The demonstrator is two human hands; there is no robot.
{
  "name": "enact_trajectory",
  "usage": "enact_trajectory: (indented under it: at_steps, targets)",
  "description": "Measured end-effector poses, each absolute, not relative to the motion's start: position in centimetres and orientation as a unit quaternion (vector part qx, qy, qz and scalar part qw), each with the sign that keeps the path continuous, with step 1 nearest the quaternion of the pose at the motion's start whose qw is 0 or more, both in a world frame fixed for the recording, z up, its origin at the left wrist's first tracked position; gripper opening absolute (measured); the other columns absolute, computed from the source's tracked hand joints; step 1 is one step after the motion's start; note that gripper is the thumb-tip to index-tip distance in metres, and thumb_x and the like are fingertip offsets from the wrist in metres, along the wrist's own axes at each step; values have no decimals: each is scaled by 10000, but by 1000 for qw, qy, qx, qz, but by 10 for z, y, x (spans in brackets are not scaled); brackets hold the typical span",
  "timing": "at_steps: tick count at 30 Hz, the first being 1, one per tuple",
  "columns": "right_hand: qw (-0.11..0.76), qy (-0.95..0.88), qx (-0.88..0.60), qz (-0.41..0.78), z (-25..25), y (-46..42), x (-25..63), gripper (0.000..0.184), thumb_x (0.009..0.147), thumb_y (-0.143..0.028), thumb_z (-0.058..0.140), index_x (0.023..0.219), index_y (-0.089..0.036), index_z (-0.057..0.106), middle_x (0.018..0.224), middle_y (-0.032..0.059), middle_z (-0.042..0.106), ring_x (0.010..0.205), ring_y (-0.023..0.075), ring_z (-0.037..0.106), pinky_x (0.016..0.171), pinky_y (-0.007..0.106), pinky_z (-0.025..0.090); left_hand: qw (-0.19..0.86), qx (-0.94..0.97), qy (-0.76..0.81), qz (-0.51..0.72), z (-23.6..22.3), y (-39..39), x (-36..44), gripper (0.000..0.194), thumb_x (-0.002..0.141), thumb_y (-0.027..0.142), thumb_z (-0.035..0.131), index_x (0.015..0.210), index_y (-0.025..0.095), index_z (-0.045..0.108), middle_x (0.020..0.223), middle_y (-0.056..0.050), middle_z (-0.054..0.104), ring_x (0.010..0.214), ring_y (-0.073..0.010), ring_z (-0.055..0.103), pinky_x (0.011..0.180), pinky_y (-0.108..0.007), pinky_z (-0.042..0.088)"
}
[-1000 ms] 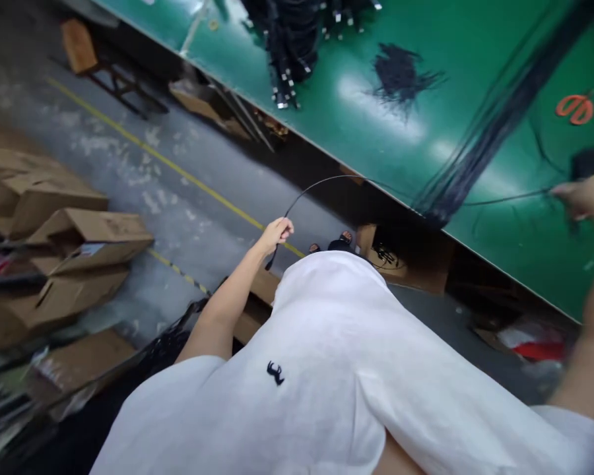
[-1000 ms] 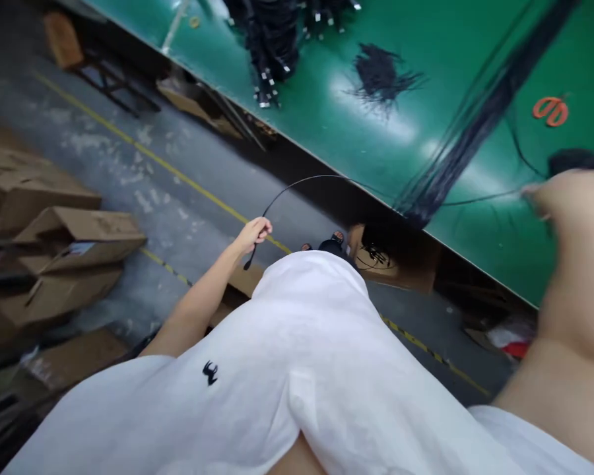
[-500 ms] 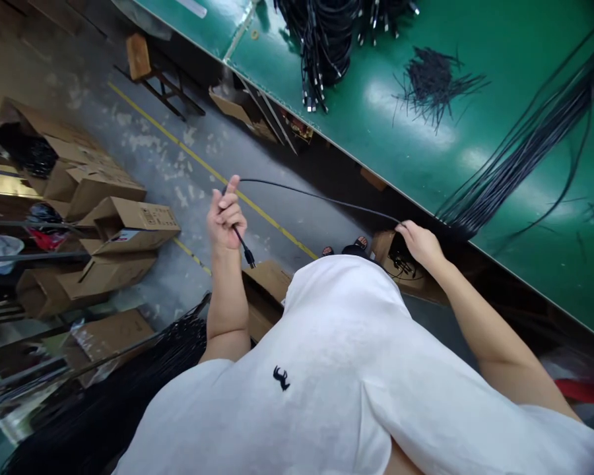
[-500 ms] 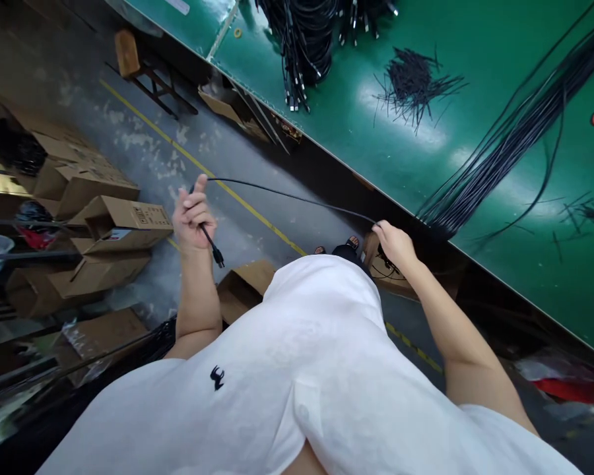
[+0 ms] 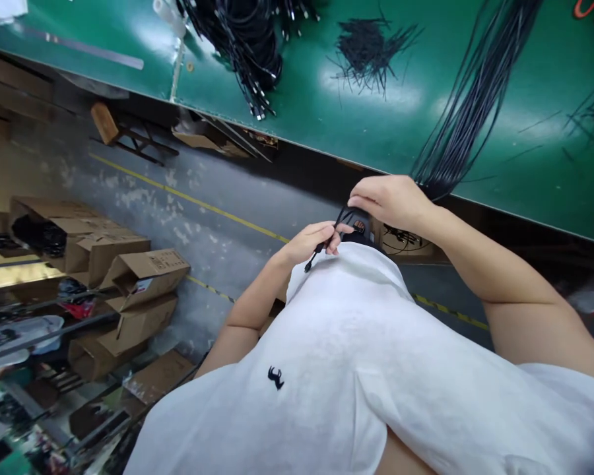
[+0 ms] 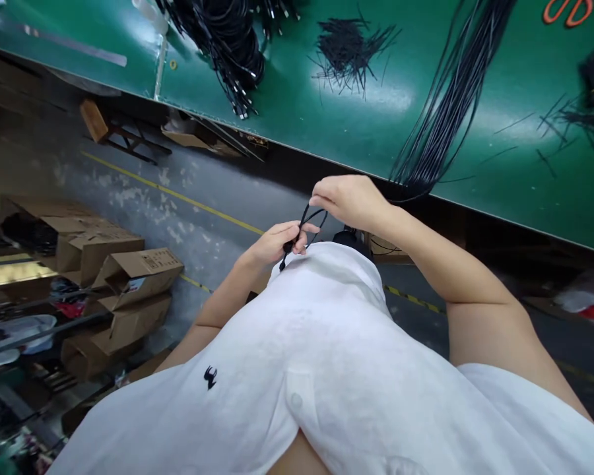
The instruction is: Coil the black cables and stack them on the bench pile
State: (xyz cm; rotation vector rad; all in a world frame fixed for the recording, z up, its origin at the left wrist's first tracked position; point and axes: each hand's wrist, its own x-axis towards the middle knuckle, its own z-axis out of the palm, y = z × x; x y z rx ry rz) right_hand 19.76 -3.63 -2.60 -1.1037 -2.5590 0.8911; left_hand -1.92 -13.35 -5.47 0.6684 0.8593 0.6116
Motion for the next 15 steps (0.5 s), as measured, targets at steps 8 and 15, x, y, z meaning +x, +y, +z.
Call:
enact_trajectory:
  at_steps: [8,15]
  targets:
    - [130,-783,-476,378,-75,6,261,368,1007,-360,412,1045,-174,727,1107,86,718,1012,190,611,862,286,396,775,82,438,448,-18,-122,-52,451,1054,336,328,867,123,680,450,103,200,321,-30,109,291,-108,142]
    - [-36,-888,-392,237,-125,-28,321,367,995,-323,434,848,-170,733,851,153,702,765,204,572,688,347,310,630,75,466,617,2,-116,-90,342,1058,317,340,1266,248,603,515,91,437,319,-32,270,292,-134,176]
